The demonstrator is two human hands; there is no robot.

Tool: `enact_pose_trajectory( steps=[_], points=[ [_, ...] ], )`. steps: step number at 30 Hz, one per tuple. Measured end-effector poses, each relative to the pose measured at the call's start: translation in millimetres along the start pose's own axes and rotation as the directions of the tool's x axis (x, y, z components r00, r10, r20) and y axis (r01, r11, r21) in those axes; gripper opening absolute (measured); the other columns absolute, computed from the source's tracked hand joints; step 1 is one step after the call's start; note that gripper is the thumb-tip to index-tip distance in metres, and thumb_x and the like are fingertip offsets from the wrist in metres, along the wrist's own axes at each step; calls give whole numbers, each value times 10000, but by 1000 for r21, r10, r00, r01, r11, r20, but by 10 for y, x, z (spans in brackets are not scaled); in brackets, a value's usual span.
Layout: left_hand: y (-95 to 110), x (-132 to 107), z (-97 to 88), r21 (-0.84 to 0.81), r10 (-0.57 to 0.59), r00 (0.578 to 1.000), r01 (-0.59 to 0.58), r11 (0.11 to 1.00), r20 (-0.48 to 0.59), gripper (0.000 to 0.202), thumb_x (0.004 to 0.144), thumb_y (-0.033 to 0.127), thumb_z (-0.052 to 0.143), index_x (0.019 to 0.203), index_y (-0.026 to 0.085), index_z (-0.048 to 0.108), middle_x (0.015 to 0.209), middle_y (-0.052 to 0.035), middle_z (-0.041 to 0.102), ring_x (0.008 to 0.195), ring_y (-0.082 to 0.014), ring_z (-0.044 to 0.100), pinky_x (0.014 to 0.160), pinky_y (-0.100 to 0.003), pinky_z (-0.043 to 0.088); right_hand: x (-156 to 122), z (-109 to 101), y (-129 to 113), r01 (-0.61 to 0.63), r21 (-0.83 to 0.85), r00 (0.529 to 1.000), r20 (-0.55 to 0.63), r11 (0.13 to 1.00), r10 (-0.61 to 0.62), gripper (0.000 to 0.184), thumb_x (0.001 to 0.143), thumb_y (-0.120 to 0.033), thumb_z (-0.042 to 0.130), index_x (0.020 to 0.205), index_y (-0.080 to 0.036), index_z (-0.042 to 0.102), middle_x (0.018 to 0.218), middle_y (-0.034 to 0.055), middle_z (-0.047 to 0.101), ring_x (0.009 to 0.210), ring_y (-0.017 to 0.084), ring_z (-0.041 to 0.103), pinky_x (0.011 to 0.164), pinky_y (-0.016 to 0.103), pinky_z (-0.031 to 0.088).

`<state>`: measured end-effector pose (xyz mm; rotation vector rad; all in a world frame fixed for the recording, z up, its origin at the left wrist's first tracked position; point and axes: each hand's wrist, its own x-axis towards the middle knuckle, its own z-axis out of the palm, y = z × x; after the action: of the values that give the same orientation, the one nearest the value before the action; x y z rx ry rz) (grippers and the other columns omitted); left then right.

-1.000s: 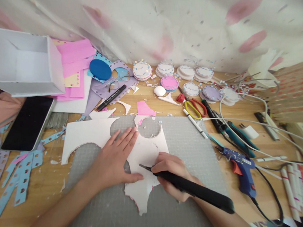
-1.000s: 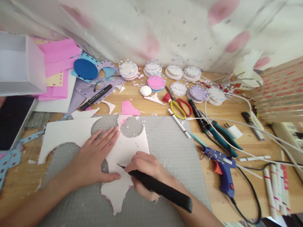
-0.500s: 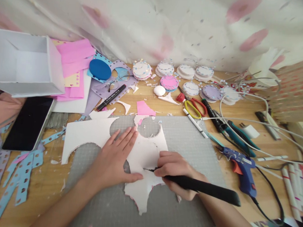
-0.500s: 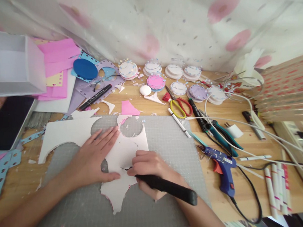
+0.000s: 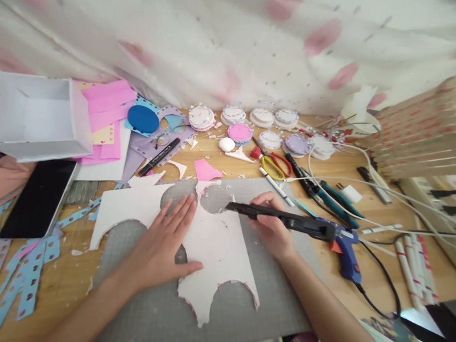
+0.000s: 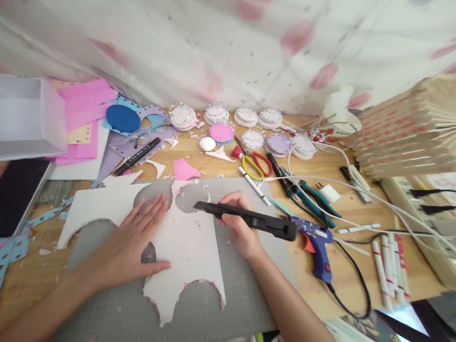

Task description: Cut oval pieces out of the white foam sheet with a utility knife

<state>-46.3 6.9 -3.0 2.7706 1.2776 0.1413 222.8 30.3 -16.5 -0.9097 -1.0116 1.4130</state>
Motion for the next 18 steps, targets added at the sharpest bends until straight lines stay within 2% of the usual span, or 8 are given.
enact_pose_trajectory(
  steps=[2,4,6,10,12,14,16,18],
  points=[
    [103,-21,-93,41,50,998,-48,998,-38,884,880,512,527,1527,58,131,1608,-177,175,1485,-281,149,1189,-460,85,37,62,37,-82,84,995,-53,993,87,140,764,-242,580,900,-232,550,615,-33,578,523,125,478,492,227,339],
    [250,-46,-161,62,128,990,-125,990,-53,700,908,396,519,1492,91,282,1593,-156,248,1474,-266,192,1187,-439,109,71,108,68,-115,109,990,-74,987,123,128,774,-238,548,901,-233,529,582,-44,566,484,116,454,471,217,326],
    [418,-67,-175,59,183,982,-179,982,-51,622,910,421,520,1437,113,400,1562,-144,331,1451,-262,253,1177,-411,138,94,127,90,-111,107,990,-71,988,119,129,780,-239,534,908,-234,520,581,-48,567,461,109,434,459,213,320],
    [679,-61,-86,61,148,988,-146,987,-36,708,872,523,557,1426,103,425,1511,-173,411,1390,-305,362,1114,-420,247,76,106,68,-105,96,994,-19,990,107,184,819,-274,540,999,-237,534,671,-26,617,515,124,484,502,237,383],
    [733,-28,-45,54,112,993,-110,992,-30,700,875,527,553,1424,110,434,1471,-185,463,1332,-323,433,1056,-442,310,19,81,14,-47,-16,999,24,999,47,203,858,-291,536,1054,-238,550,774,-3,644,590,136,529,576,269,437],
    [743,15,-25,29,67,998,-67,997,-14,670,891,522,527,1427,130,436,1446,-177,496,1273,-320,486,999,-449,354,-69,55,-54,63,-229,997,68,971,-49,181,878,-275,544,1054,-241,565,840,4,637,659,144,555,635,286,461],
    [729,59,-16,-13,28,1000,-28,1000,3,653,897,517,510,1435,156,429,1474,-141,476,1235,-299,504,960,-438,374,-170,34,-105,185,-436,983,93,881,-160,153,860,-222,565,1012,-240,567,858,6,616,713,154,569,657,289,468],
    [708,91,0,-55,7,1000,-7,998,6,656,886,513,511,1443,179,417,1531,-80,409,1219,-280,497,945,-428,374,-259,24,-119,284,-553,957,114,783,-266,169,827,-170,566,981,-239,546,861,10,596,747,165,575,664,293,472]
  ],
)
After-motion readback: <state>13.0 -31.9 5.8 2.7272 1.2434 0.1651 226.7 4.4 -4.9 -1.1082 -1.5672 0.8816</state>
